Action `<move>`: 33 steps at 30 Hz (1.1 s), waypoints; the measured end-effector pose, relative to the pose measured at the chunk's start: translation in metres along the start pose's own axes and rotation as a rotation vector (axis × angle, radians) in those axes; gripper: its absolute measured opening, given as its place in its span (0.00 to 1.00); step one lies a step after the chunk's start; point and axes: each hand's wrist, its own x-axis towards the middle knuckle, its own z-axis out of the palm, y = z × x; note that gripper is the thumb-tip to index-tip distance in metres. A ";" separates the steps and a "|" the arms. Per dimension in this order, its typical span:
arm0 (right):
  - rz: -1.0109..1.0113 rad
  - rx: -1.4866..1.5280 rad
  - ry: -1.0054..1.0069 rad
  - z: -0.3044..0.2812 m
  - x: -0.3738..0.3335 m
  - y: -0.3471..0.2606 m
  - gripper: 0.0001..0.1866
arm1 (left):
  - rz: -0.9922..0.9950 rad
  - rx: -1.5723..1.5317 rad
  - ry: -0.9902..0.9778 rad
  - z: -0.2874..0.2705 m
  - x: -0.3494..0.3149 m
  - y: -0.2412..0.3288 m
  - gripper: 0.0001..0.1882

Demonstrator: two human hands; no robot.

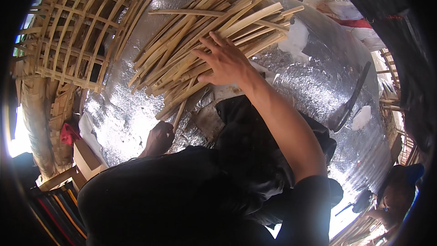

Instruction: The person sorts through thin bamboo slats on a reflective surface, picking them up, arranging them into bundles, and using a small knife to trim or scrape some of the slats.

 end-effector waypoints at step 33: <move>0.242 0.109 0.205 0.021 -0.066 -0.099 0.39 | 0.252 0.192 0.475 -0.168 0.169 0.073 0.17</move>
